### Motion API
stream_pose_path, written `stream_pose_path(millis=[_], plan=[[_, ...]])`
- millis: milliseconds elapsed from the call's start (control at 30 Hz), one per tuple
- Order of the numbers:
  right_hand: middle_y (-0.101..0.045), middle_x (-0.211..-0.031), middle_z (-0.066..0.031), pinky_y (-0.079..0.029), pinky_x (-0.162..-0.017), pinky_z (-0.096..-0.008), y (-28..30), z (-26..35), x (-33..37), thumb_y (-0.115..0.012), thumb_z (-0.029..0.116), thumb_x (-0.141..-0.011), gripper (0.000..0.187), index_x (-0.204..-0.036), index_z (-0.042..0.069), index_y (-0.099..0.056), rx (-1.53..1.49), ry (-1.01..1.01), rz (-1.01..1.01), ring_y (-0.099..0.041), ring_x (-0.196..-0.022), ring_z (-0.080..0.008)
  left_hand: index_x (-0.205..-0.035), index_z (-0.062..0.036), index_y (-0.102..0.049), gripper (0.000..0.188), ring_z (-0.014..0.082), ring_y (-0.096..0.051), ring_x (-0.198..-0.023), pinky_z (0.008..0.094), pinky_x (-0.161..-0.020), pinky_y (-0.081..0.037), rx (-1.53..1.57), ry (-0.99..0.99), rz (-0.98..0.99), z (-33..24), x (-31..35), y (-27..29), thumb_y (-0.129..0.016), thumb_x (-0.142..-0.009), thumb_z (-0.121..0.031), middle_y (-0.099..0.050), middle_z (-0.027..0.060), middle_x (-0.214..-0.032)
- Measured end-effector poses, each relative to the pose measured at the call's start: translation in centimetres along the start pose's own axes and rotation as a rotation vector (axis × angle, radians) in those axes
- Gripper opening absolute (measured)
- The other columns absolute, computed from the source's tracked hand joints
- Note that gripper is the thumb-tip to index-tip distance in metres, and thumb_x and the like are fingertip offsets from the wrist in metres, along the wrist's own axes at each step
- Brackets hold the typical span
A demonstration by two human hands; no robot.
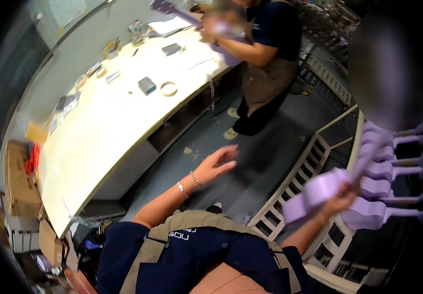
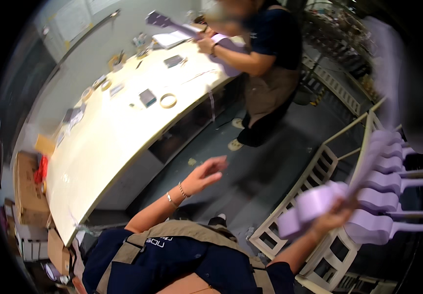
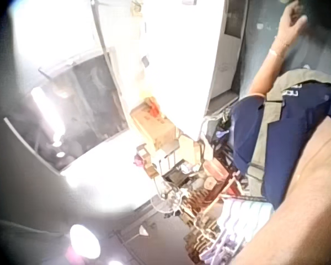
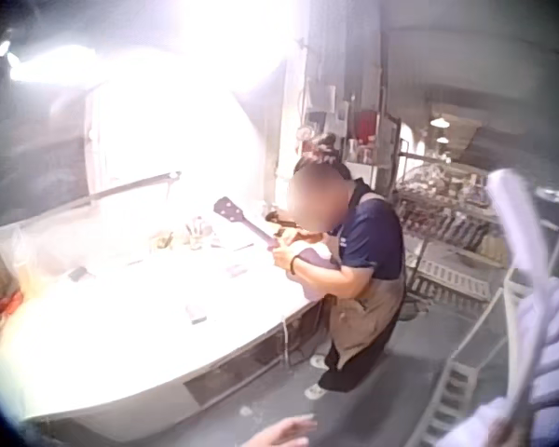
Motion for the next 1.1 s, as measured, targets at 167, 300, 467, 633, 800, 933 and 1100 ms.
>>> stream_pose_path(millis=[167, 300, 467, 633, 800, 933, 1100], plan=[[-0.057, -0.089, -0.0059, -0.041, -0.072, -0.0370, -14.4, 21.9, 8.9, -0.076, 0.020, -0.060, 0.057, -0.114, 0.011, -0.061, -0.369, 0.423, 0.612, -0.054, -0.081, -0.0246, -0.140, -0.0063, -0.020, 0.078, 0.0234, -0.043, -0.122, 0.0378, -0.101, -0.034, 0.362, -0.589, -0.221, -11.4, 2.6, 4.8, -0.064, -0.083, -0.034, -0.043, 0.0125, -0.133], [-0.057, -0.090, -0.0037, -0.039, -0.071, -0.0339, -20.0, 34.6, 14.7, -0.075, 0.028, -0.062, 0.059, -0.118, 0.016, -0.058, -0.750, 0.560, 0.765, -0.053, -0.078, -0.0203, -0.092, -0.0088, -0.052, 0.045, 0.0178, -0.051, -0.073, 0.0396, -0.089, -0.042, 0.837, -0.616, -0.781, -10.5, 11.1, 16.2, -0.046, -0.088, -0.053, -0.050, 0.0026, -0.074], [-0.048, -0.124, -0.0127, -0.024, -0.103, -0.0478, -24.9, 40.7, 15.1, -0.062, 0.040, -0.079, 0.063, -0.130, 0.008, -0.043, -0.823, 0.386, 0.762, -0.044, -0.115, -0.0313, -0.085, -0.0063, -0.050, 0.041, 0.0179, -0.048, -0.066, 0.0402, -0.089, -0.041, 0.873, -0.858, -1.194, -11.7, 25.9, 27.5, -0.055, -0.084, -0.046, -0.046, 0.0024, -0.069], [-0.044, -0.130, -0.0182, -0.026, -0.104, -0.0407, -33.0, 37.6, 21.5, -0.044, 0.047, -0.090, 0.064, -0.133, 0.000, -0.037, -0.742, -0.210, 1.164, -0.040, -0.122, -0.0311, -0.084, -0.0070, -0.047, 0.043, 0.0174, -0.048, -0.067, 0.0394, -0.087, -0.042, 0.853, -0.981, -1.479, -14.1, 35.6, 31.6, -0.052, -0.085, -0.050, -0.046, 0.0033, -0.069], [-0.045, -0.130, -0.0144, -0.038, -0.097, -0.0343, -36.2, 39.7, 30.3, -0.030, 0.054, -0.093, 0.069, -0.133, -0.002, -0.035, -1.388, -1.365, 1.835, -0.047, -0.117, -0.0243, -0.084, -0.0066, -0.046, 0.043, 0.0181, -0.048, -0.069, 0.0393, -0.090, -0.041, 0.835, -1.071, -1.607, -15.4, 38.8, 31.8, -0.054, -0.084, -0.048, -0.046, 0.0033, -0.070], [-0.046, -0.129, -0.0155, -0.040, -0.096, -0.0358, -37.8, 42.3, 31.9, -0.024, 0.051, -0.095, 0.067, -0.134, -0.003, -0.033, -1.513, -1.419, 1.793, -0.047, -0.116, -0.0256, -0.089, -0.0060, -0.047, 0.040, 0.0165, -0.052, -0.073, 0.0408, -0.097, -0.039, 0.801, -1.119, -1.639, -15.6, 38.7, 31.7, -0.057, -0.083, -0.044, -0.048, 0.0028, -0.072], [-0.046, -0.129, -0.0163, -0.040, -0.097, -0.0359, -39.7, 43.4, 31.9, -0.025, 0.054, -0.094, 0.070, -0.133, -0.002, -0.034, -1.451, -1.461, 1.906, -0.047, -0.117, -0.0258, -0.114, -0.0045, -0.042, 0.037, 0.0252, -0.053, -0.098, 0.0466, -0.101, -0.037, 0.258, -0.958, -1.969, -17.0, 34.7, 29.7, -0.050, -0.092, -0.033, -0.052, 0.0102, -0.093]])
Point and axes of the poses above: each hand's wrist, its own x-axis away from the middle knuckle, its own y-axis out of the back of the hand, z = x × y, the point moved 5 cm from there along -x, towards the middle knuckle
